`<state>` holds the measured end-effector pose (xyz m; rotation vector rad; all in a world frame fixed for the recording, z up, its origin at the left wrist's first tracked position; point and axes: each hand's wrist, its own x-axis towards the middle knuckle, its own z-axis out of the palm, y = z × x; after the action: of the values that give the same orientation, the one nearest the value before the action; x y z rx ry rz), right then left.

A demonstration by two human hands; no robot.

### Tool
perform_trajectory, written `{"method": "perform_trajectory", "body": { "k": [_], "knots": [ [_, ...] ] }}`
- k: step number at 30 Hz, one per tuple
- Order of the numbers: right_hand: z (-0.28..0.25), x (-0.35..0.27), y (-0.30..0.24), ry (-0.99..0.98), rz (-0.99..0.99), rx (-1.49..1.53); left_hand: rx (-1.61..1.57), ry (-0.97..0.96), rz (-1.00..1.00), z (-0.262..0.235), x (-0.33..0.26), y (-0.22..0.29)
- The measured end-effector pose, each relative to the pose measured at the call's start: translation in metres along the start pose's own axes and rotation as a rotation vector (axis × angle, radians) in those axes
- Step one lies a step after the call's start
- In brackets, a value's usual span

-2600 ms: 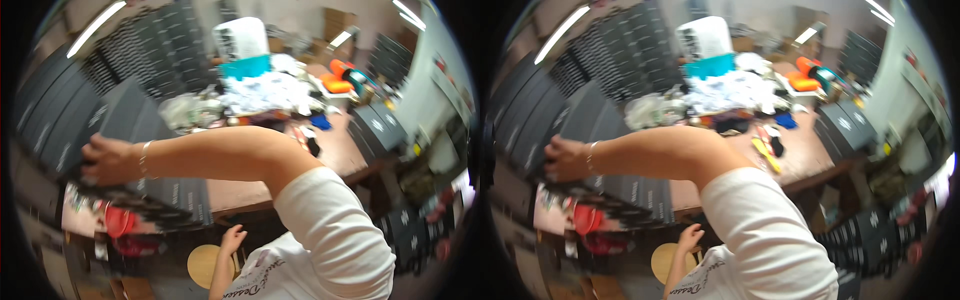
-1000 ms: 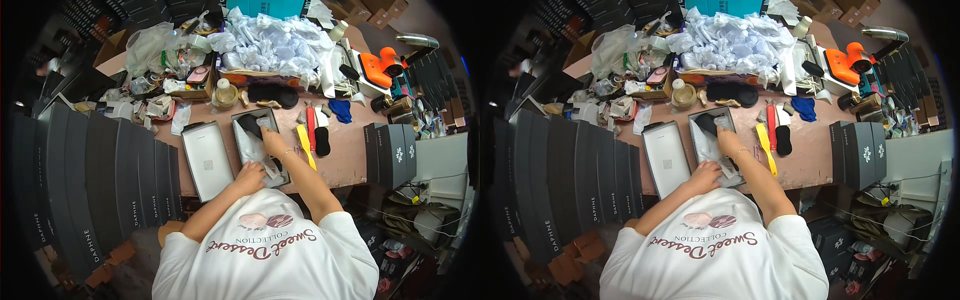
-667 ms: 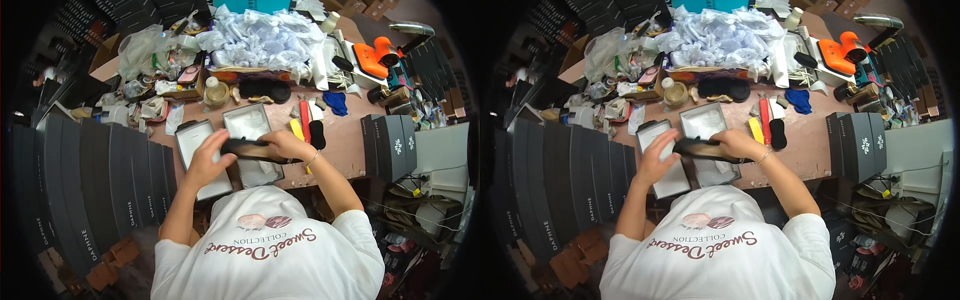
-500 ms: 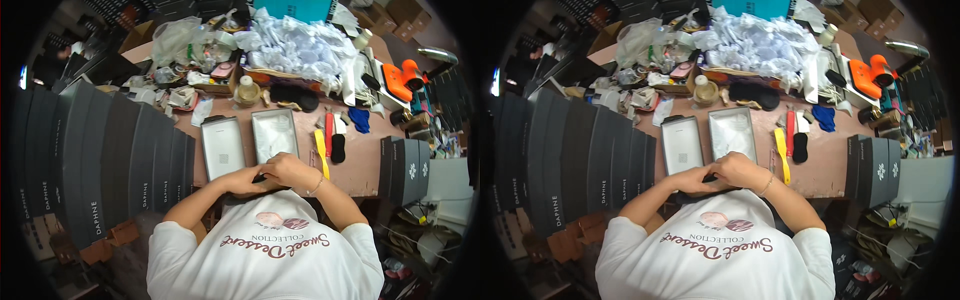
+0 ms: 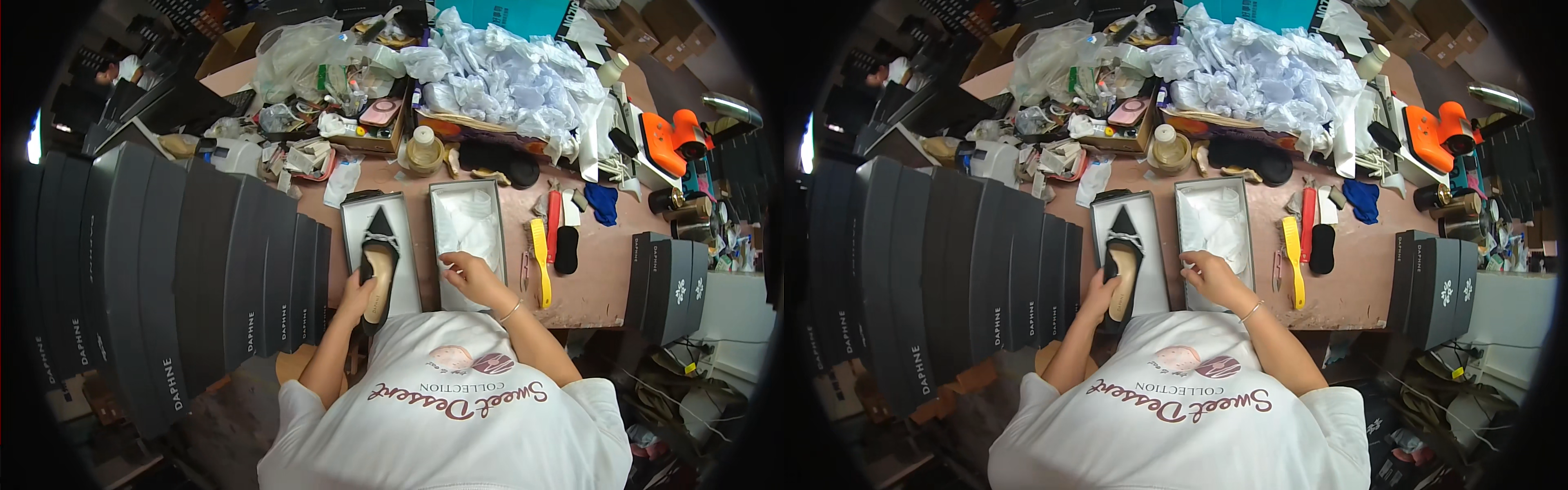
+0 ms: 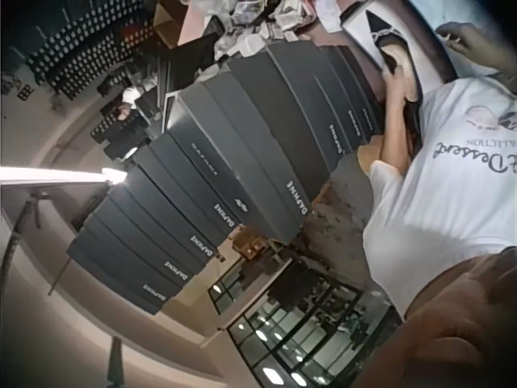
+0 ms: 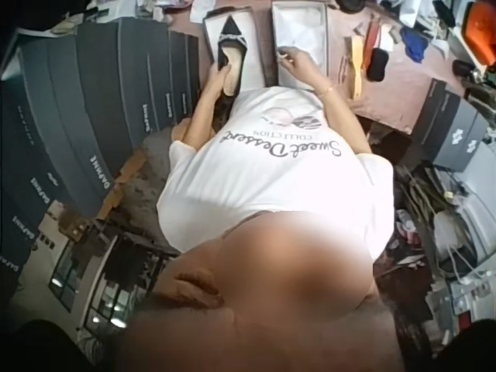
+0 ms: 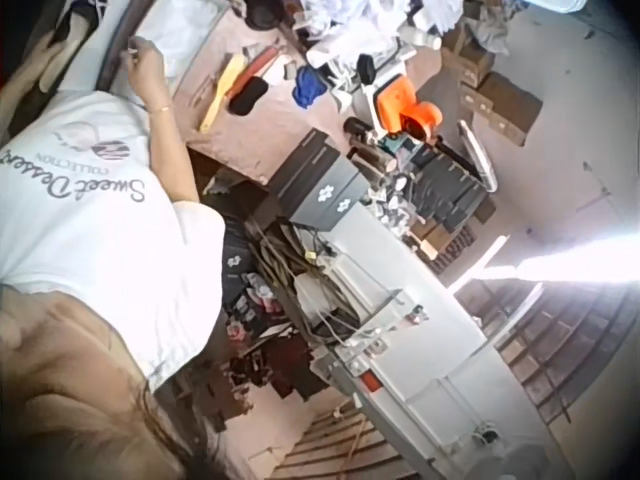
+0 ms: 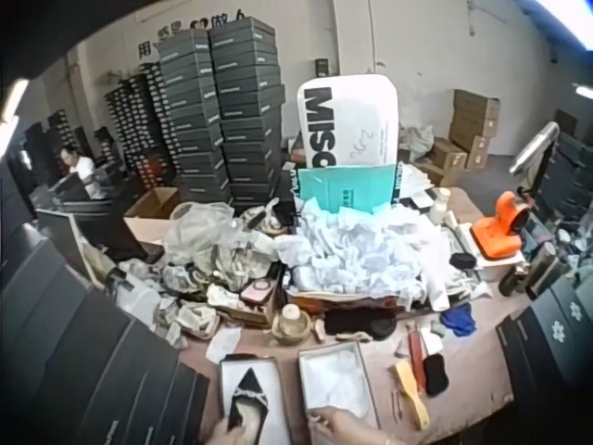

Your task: The recorder is packing shoes into boxes, applying labels, and using a cleaning cloth or applicator for finishing touches.

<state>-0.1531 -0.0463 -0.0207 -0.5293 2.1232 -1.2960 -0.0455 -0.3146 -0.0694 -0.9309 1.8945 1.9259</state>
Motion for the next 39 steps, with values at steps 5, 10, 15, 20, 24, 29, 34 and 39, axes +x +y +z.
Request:
{"method": "perform_trajectory", "body": {
  "k": [5, 10, 15, 20, 24, 29, 34, 39],
  "knots": [
    [0.023, 0.004, -0.014, -0.101, 0.013, 0.344, -0.343, -0.164, 0.123, 0.028, -0.019, 0.05],
    [0.009, 0.001, 0.004, 0.37, 0.064, 0.536, -0.05, -0.104, 0.301, 0.074, 0.007, 0.054],
    [-0.031, -0.012, 0.043, 0.334, 0.211, -0.122, 0.612, 0.099, 0.206, 0.073, 0.098, -0.027],
    [-0.017, -0.025, 0.019, 0.405, -0.11, -0.351, 0.601, 0.142, 0.552, 0.062, 0.046, 0.009],
    [-0.03, -0.028, -0.032, 0.186, -0.111, 0.32, 0.564, -0.023, 0.659, 0.023, -0.048, 0.047],
    [-0.061, -0.002, -0.079, -0.059, -0.355, 0.371, 0.479, -0.261, 0.682, 0.012, -0.093, 0.061],
    [-0.045, -0.008, -0.08, 0.001, -0.531, 0.057, 0.68, -0.476, 0.551, 0.005, -0.099, 0.056],
    [-0.053, -0.028, -0.085, 0.037, -0.53, -0.246, 0.796, -0.614, 0.57, 0.001, -0.1, 0.06]
  ]
}}
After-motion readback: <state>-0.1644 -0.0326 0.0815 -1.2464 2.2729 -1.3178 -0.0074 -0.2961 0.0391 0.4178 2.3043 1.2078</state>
